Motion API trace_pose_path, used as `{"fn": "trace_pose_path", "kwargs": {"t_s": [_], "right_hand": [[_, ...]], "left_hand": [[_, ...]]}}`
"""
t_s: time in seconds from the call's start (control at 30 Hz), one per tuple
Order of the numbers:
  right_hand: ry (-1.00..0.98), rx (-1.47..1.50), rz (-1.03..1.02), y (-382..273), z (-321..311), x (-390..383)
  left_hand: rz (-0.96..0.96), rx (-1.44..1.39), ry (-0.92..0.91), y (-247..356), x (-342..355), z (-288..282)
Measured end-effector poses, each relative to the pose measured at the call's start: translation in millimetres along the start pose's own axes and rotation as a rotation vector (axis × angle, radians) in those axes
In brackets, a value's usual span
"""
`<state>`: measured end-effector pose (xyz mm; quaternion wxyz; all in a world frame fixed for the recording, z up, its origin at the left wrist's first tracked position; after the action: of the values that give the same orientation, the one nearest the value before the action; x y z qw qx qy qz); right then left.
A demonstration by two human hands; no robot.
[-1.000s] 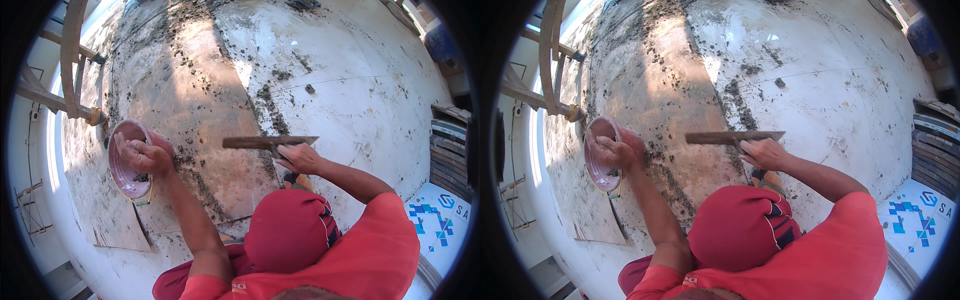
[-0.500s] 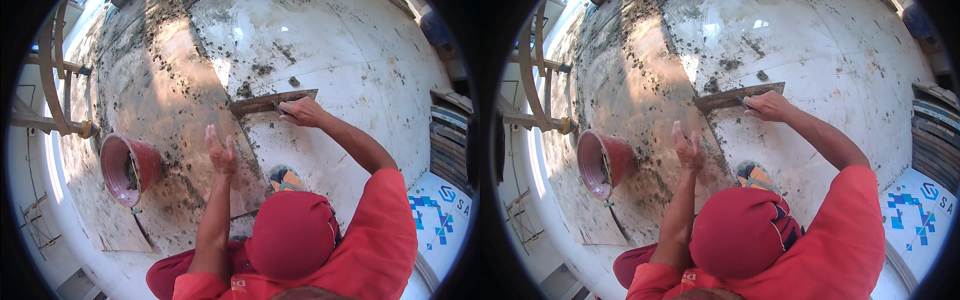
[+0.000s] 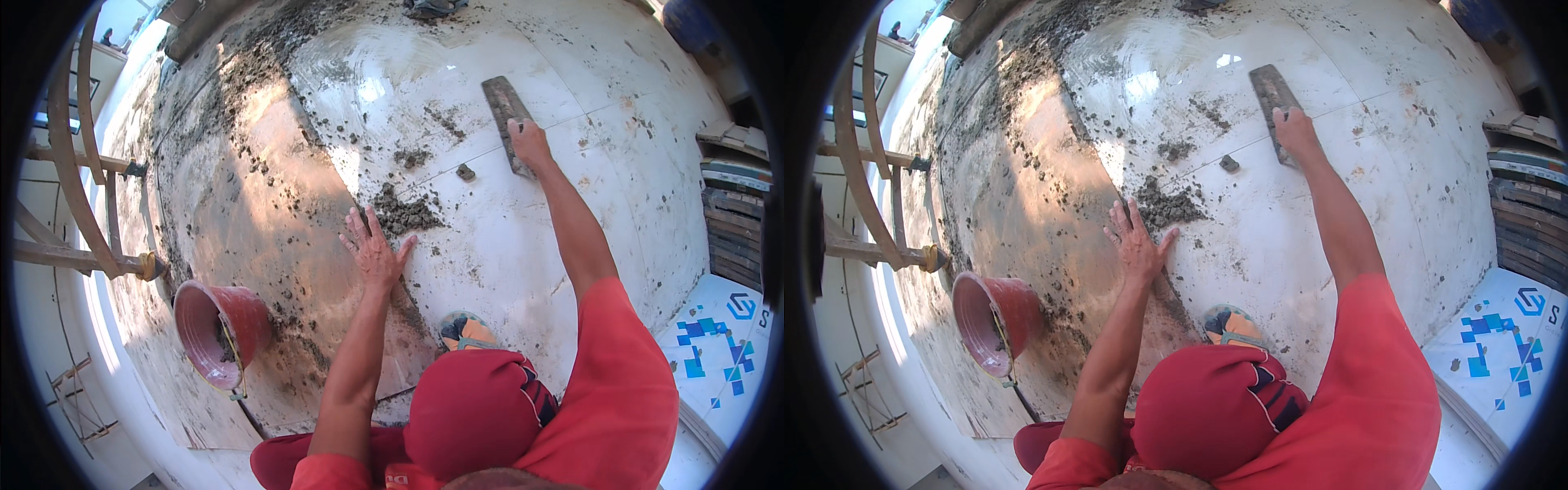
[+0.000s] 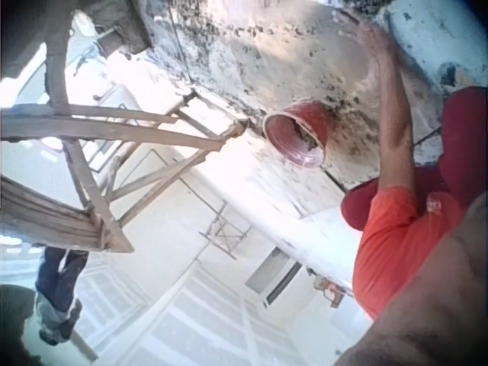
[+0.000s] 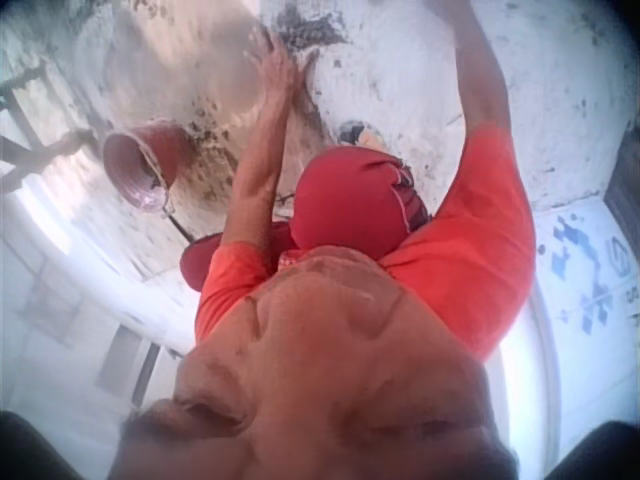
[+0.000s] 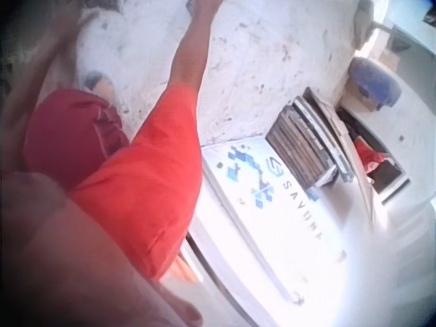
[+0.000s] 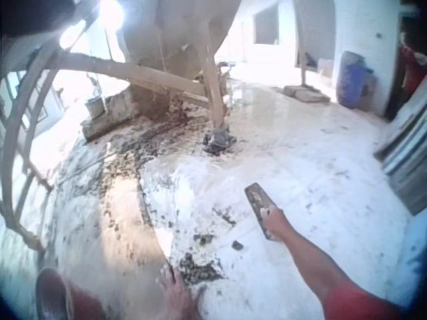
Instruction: The person applies mortar to a floor surface using a trowel, spreading it evenly and occasionally scooping more from a bucket.
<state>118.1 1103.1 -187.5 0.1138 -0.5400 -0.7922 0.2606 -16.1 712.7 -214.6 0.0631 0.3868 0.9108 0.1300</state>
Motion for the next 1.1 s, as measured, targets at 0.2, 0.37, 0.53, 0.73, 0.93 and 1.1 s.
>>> {"fn": "trace_pose_path", "kwargs": {"t_s": [0.2,0.37,0.53,0.73,0.93,1.1], "right_hand": [[-0.327,-0.149,-0.351,-61.2,37.3,-42.7],[-0.468,-0.156,-0.439,-67.3,37.4,-131.3],[-0.312,0.123,-0.009,-34.0,18.3,-191.3],[-0.298,0.209,0.152,-33.6,45.4,-258.8],[-0.444,0.330,0.064,-92.9,105.0,-241.5],[-0.448,0.348,-0.083,-113.6,124.3,-217.5]], "left_hand": [[0.047,0.034,-0.003,6.3,33.7,12.8],[0.114,-0.007,0.004,5.7,34.0,20.2],[0.138,-0.142,0.035,-5.8,41.6,7.7],[0.142,-0.324,0.101,-2.0,70.0,9.8],[0.084,-0.583,0.108,13.8,86.1,25.4],[0.017,-0.973,0.324,11.5,92.8,21.7]]}}
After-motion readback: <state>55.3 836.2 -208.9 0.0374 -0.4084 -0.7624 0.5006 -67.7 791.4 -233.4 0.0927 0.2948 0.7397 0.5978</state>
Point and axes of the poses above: each hand's wrist, its own x-axis towards the middle knuckle, its own z-axis out of the palm, y = z × x, the point moved 1 cm from there along x, towards the middle knuckle, and after that the axes turned 4 degrees about z, right-handed, at the moved point
